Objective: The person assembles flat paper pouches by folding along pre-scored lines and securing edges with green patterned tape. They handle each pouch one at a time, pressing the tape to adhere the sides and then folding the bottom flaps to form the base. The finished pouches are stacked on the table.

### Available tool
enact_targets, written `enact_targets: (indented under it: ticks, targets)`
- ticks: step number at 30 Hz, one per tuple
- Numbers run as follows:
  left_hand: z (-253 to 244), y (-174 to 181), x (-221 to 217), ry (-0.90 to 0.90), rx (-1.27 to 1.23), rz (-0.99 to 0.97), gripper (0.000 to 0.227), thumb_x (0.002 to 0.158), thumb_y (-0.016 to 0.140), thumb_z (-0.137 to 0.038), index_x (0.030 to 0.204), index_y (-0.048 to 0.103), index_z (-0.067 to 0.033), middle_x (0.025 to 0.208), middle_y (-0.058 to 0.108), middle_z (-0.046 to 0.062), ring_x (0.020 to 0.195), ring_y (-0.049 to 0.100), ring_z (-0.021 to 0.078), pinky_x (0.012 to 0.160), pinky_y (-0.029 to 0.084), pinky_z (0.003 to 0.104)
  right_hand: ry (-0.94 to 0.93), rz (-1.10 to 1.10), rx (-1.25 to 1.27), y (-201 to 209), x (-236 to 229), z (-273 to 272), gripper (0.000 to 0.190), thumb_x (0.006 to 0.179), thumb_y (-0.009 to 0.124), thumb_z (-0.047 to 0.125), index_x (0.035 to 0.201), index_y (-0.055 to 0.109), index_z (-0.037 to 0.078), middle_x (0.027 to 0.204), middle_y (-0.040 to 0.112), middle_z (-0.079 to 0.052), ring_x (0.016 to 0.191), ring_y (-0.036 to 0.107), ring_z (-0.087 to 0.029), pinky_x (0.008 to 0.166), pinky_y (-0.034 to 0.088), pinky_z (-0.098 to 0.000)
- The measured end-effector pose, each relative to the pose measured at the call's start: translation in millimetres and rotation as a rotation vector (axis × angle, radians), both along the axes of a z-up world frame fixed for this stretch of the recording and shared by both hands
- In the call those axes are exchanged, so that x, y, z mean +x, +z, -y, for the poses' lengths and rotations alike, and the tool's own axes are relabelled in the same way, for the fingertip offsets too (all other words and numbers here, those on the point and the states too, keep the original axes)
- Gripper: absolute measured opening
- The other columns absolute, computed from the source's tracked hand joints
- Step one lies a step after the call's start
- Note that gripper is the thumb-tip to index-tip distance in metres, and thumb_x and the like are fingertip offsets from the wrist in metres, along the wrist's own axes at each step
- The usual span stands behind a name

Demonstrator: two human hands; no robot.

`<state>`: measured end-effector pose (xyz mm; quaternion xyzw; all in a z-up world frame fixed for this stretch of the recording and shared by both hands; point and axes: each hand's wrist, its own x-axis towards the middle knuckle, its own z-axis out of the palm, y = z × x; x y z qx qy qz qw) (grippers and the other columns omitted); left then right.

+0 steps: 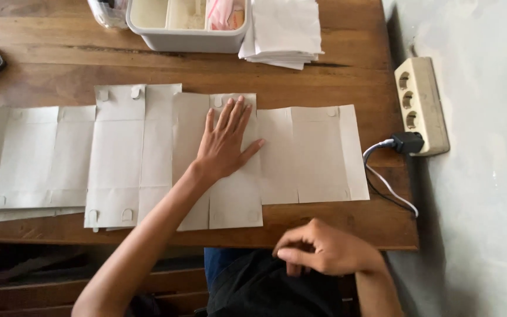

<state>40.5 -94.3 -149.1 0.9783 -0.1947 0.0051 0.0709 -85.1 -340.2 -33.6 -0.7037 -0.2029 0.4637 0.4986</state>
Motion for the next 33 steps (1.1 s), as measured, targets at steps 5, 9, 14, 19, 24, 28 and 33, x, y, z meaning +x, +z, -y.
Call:
enact_targets:
  ticks: [5, 9, 14, 19, 24, 28, 33]
  targets:
    - [-3, -10, 46, -0.042, 0.082, 0.039, 0.078, 0.090, 0.054, -0.071, 0.144, 0.051, -0.0144, 0.147, 0.045, 0.010, 0.135, 0.047, 0.0307, 0.107, 0.035, 0.065, -0.306, 0.633, -0.036, -26, 47, -6, 0.032, 0.100, 0.059, 0.037, 0.102, 0.078, 0.011, 0.073, 0.073, -0.008, 0.068, 0.068, -0.021, 0.057, 0.055, -0.0339]
    - [6, -18, 99, 0.059, 0.042, 0.005, 0.039, 0.087, 0.058, -0.059, 0.096, 0.076, -0.0254, 0.099, 0.065, -0.002, 0.093, 0.070, 0.0269, 0.078, 0.050, 0.054, -0.387, 1.255, -0.414, -96, 107, -22, 0.046, 0.099, 0.061, 0.029, 0.142, 0.060, 0.010, 0.144, 0.057, -0.019, 0.138, 0.051, -0.038, 0.110, 0.041, -0.0515]
    - [-4, -12, 67, 0.111, -0.075, 0.106, 0.043, 0.096, 0.058, -0.048, 0.124, 0.063, -0.0152, 0.128, 0.051, 0.013, 0.119, 0.051, 0.0379, 0.090, 0.045, 0.057, -0.304, 1.183, -0.573, -119, 115, -51, 0.067, 0.107, 0.044, 0.036, 0.158, 0.030, -0.004, 0.166, 0.019, -0.030, 0.154, 0.013, -0.046, 0.119, 0.008, -0.0695]
    - [-9, 17, 18, 0.077, -0.240, 0.067, 0.067, 0.107, 0.046, -0.048, 0.159, 0.039, -0.0074, 0.165, 0.026, 0.028, 0.153, 0.017, 0.0464, 0.120, 0.013, 0.067, -0.284, 1.062, -0.560, -99, 109, -56, 0.072, 0.108, 0.039, 0.043, 0.161, 0.022, -0.002, 0.169, 0.010, -0.027, 0.157, 0.005, -0.043, 0.120, 0.000, -0.0692]
    - [-16, 25, 22, 0.085, -0.426, -0.127, 0.079, 0.102, 0.053, -0.055, 0.161, 0.031, -0.0065, 0.169, 0.011, 0.025, 0.157, 0.007, 0.0418, 0.121, 0.003, 0.069, -0.306, 1.045, -0.586, -101, 110, -56, 0.074, 0.107, 0.036, 0.050, 0.161, 0.024, 0.002, 0.169, 0.013, -0.024, 0.157, 0.008, -0.042, 0.121, 0.001, -0.0680]
    - [-53, 66, -21, 0.131, -0.523, 0.015, 0.070, 0.106, 0.055, -0.044, 0.164, 0.028, -0.0164, 0.172, 0.006, 0.016, 0.158, 0.005, 0.0356, 0.120, 0.003, 0.069, -0.267, 1.045, -0.584, -108, 112, -52, 0.076, 0.106, 0.031, 0.052, 0.162, 0.022, 0.003, 0.171, 0.007, -0.022, 0.158, 0.003, -0.039, 0.121, -0.001, -0.0676]
    - [-127, 56, -109, 0.537, -0.446, 0.490, 0.065, 0.101, 0.066, -0.029, 0.158, 0.039, -0.0138, 0.169, 0.021, 0.017, 0.156, 0.018, 0.0369, 0.124, 0.014, 0.065, -0.316, 1.144, -0.536, -105, 109, -52, 0.074, 0.103, 0.047, 0.043, 0.157, 0.032, -0.006, 0.166, 0.020, -0.029, 0.155, 0.017, -0.046, 0.117, 0.011, -0.0722]
